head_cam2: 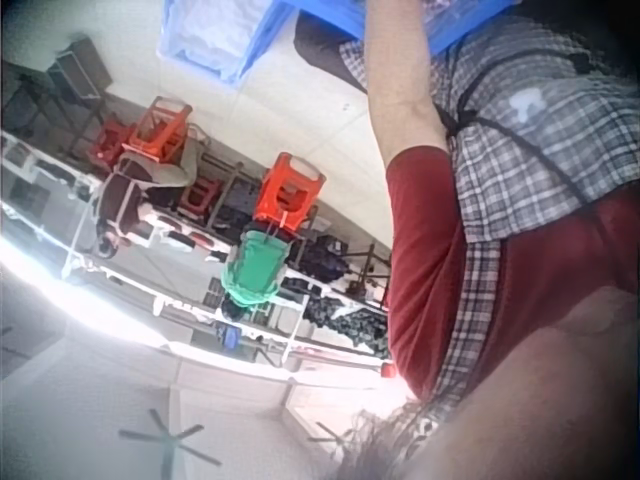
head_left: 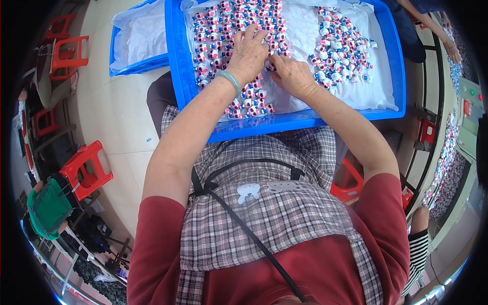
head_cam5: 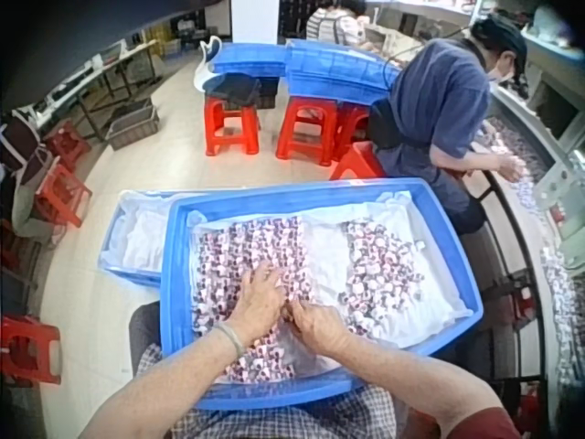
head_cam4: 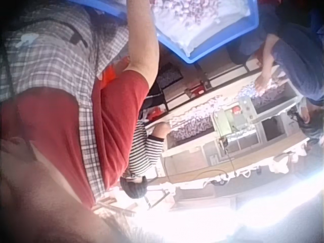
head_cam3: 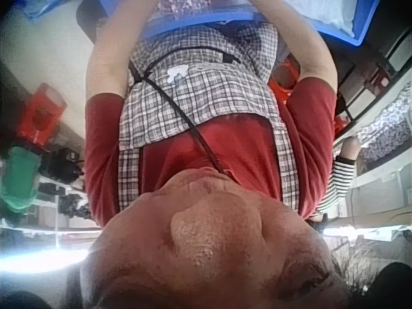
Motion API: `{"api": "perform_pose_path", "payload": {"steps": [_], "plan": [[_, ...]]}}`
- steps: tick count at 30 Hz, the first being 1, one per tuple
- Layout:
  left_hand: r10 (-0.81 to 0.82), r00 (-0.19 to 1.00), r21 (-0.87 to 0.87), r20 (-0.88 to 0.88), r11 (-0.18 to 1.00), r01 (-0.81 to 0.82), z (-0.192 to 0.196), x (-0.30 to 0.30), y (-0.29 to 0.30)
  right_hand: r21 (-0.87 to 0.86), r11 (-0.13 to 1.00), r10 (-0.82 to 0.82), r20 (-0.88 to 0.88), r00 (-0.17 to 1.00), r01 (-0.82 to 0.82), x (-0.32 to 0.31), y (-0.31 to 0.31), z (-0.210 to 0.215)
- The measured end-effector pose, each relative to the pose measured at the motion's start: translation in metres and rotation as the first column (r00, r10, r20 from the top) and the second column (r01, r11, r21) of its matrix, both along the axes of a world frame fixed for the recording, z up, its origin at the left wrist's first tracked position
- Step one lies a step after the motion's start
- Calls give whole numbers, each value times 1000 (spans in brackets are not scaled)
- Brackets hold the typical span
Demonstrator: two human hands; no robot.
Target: The person sorts small plastic figurine components by hand within a blue plastic tray.
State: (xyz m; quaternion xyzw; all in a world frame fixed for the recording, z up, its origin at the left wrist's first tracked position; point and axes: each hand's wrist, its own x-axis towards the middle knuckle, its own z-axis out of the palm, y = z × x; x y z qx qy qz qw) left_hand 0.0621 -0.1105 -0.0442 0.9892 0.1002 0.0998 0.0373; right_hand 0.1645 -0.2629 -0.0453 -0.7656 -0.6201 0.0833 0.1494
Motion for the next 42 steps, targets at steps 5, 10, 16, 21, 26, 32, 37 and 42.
{"api": "perform_pose_path", "payload": {"steps": [5, 10, 16, 21, 26, 32, 37, 42], "plan": [[-21, 999, -6, 36, 1000, 21, -6, -1, 2, -33, 997, -64, -17, 998, 64, 6, -1, -2], [-26, 999, -9, 43, 1000, 27, -8, -1, 2, -11, 997, -81, -12, 997, 81, 6, -1, -7], [8, 993, -39, 122, 999, -3, 1, -8, 3, -27, 980, -196, -307, 931, 197, 22, -4, 9], [54, 981, -116, 188, 993, -32, 4, -13, -1, 110, 885, -377, -398, 836, 452, 49, 0, -16], [98, 974, -181, 204, 982, -61, 4, -19, 0, 104, 923, -311, -364, 878, 370, 47, 9, -27], [182, 955, -174, 234, 974, -143, 0, -23, 12, 98, 930, -299, -357, 885, 354, 47, 8, -27], [203, 965, -164, 165, 971, -176, 0, -21, 10, 117, 927, -276, -431, 859, 357, 45, 7, -22], [228, 969, -148, 91, 966, -213, 2, -14, 5, 117, 929, -275, -421, 865, 352, 47, 6, -23]]}}
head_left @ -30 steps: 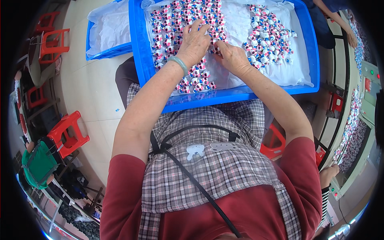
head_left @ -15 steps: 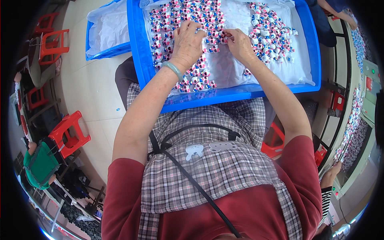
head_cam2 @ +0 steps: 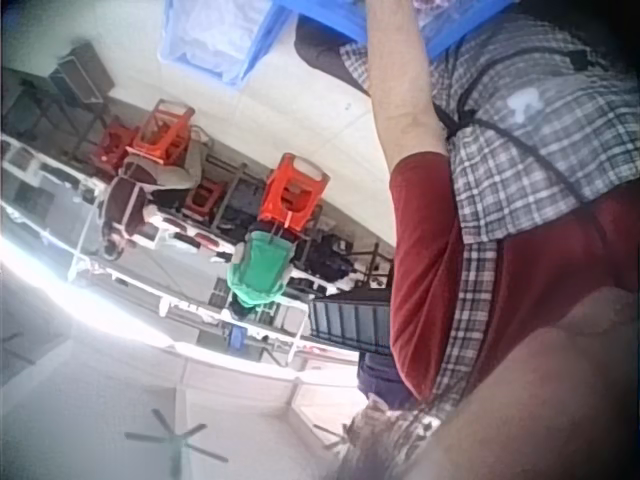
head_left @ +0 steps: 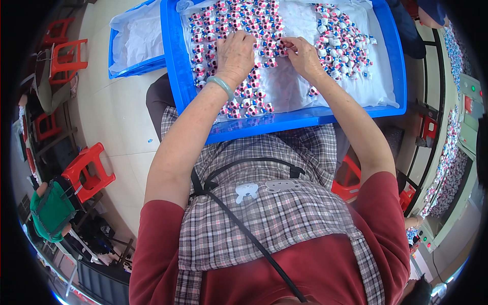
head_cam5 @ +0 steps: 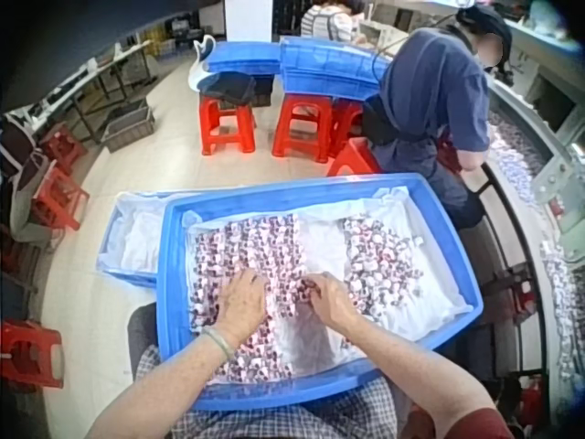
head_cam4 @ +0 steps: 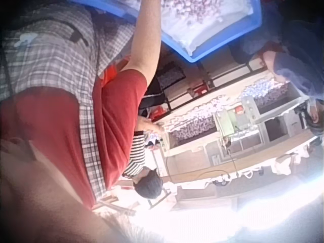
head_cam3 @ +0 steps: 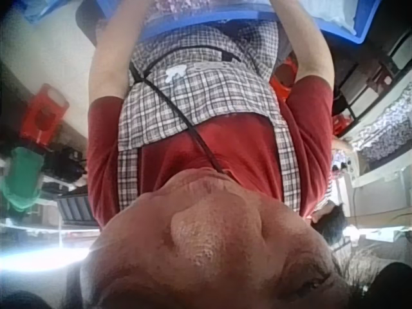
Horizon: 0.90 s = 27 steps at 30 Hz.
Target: The person sorts small plastic figurine components by hand within a blue plastic tray.
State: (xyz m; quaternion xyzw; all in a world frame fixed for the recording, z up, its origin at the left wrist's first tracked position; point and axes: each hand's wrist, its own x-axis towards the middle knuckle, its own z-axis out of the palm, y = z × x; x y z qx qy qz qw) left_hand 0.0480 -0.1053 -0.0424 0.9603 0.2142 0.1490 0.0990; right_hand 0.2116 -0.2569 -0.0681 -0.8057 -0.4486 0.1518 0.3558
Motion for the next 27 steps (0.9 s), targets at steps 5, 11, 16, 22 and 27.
{"api": "perform_pose_path", "payload": {"steps": [5, 11, 16, 22, 27], "plan": [[-15, 999, -47, 31, 999, 16, -4, 1, 8, -14, 1000, -10, 7, 1000, 10, -1, 1, -1], [-85, 994, 17, -66, 996, 87, 2, 10, 12, 0, 1000, -12, 18, 1000, 12, 0, 1, -2], [-126, 992, -12, -17, 992, 125, -2, 12, 12, 14, 1000, -5, 43, 999, 5, -1, 1, -3], [-173, 980, -74, 94, 981, 181, -5, 4, 16, 14, 1000, 3, -11, 1000, -3, -2, 2, 4], [-209, 968, -41, 139, 975, 217, 3, -17, 13, -44, 999, 18, 6, 1000, -18, -2, -9, 19]]}}
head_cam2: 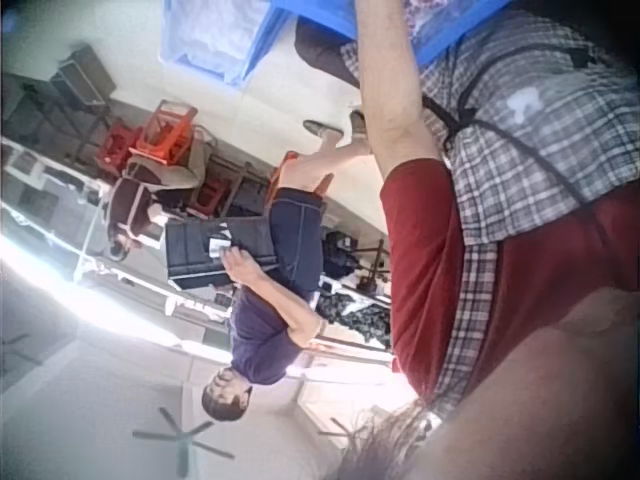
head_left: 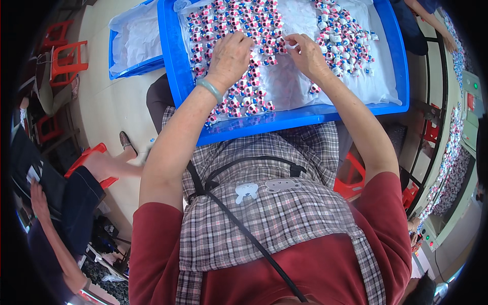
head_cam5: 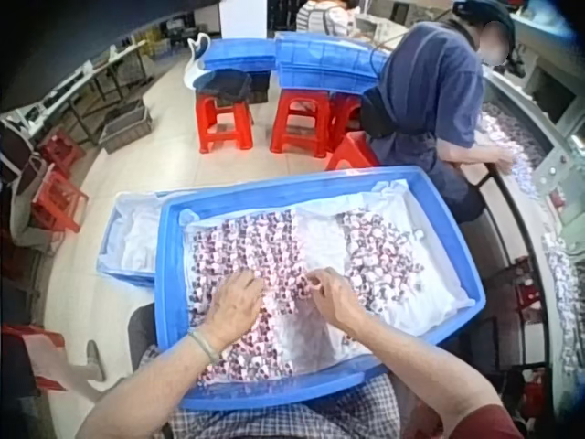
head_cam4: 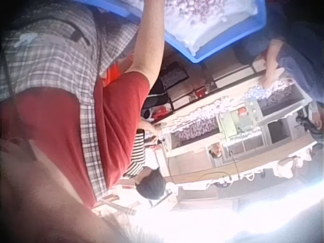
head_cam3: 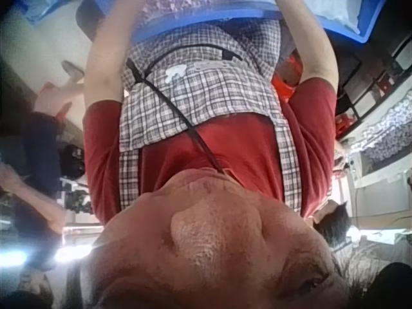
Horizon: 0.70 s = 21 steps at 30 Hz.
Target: The person sorts small plastic figurine components by hand within a blue plastic tray.
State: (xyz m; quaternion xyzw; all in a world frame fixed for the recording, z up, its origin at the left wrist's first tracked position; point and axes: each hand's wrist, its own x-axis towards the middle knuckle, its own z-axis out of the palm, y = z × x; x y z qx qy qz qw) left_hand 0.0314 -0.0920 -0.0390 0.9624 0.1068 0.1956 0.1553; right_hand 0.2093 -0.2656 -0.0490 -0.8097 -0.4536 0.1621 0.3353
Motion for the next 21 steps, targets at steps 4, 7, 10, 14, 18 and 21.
{"api": "perform_pose_path", "payload": {"steps": [4, 7, 10, 14, 18, 21], "plan": [[-62, 995, -1, -79, 998, 62, 6, -6, -21, -2, 999, 50, 106, 993, -51, 17, -23, 12], [-105, 990, 43, -92, 993, 109, 3, -3, -28, -3, 1000, 14, 83, 996, -14, 34, -44, 26], [-166, 981, 63, -105, 983, 173, 3, 5, -38, -134, 990, 59, 60, 996, -51, 36, -64, 43], [-159, 978, 163, -137, 970, 181, -6, 15, -42, -270, 917, 322, 67, 944, -294, 27, -90, 42], [-152, 975, 214, -161, 959, 185, -10, 20, -43, -385, 760, 612, 150, 777, -524, 18, -96, 35], [-152, 974, 218, -168, 958, 187, -4, 16, -42, -466, 665, 727, 227, 648, -583, 15, -85, 30]]}}
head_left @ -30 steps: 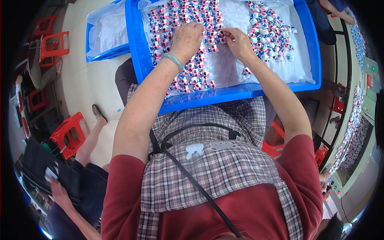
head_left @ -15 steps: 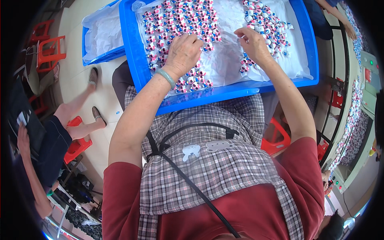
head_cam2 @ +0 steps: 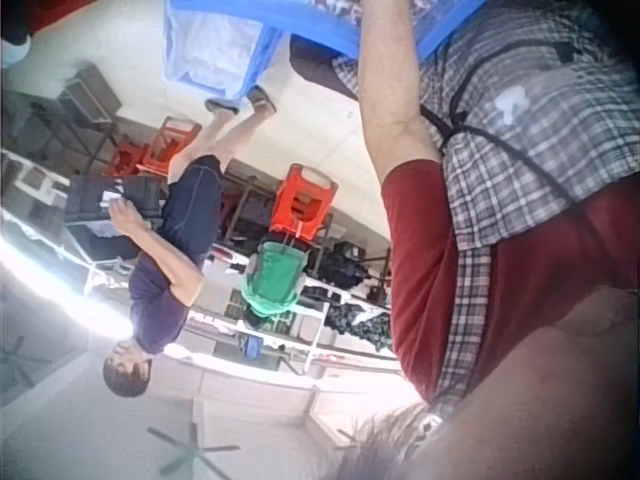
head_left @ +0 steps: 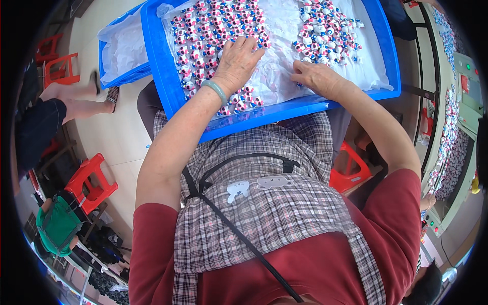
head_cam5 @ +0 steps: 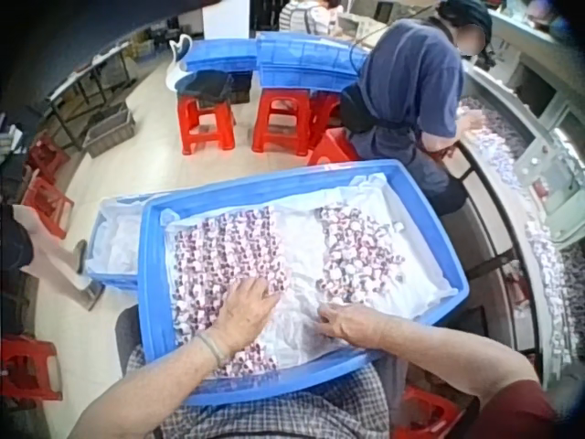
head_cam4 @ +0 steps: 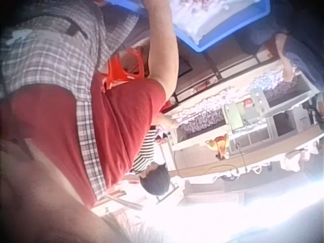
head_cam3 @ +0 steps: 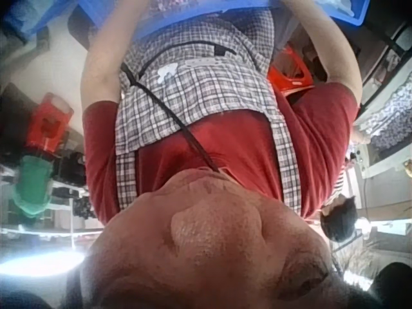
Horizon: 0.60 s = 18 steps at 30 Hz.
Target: The person sorts small plastic figurine components by hand within a blue plastic tray.
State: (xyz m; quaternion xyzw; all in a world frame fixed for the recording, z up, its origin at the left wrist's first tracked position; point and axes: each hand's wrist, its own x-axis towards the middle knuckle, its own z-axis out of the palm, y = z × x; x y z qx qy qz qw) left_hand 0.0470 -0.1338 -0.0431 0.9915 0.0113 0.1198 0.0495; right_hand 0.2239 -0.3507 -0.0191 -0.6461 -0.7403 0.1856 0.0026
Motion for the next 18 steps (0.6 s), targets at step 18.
{"api": "perform_pose_path", "payload": {"steps": [18], "plan": [[503, 863, -64, 53, 864, -500, 66, -128, 50, 276, 921, -172, -344, 923, 275, -57, 74, -20]]}}
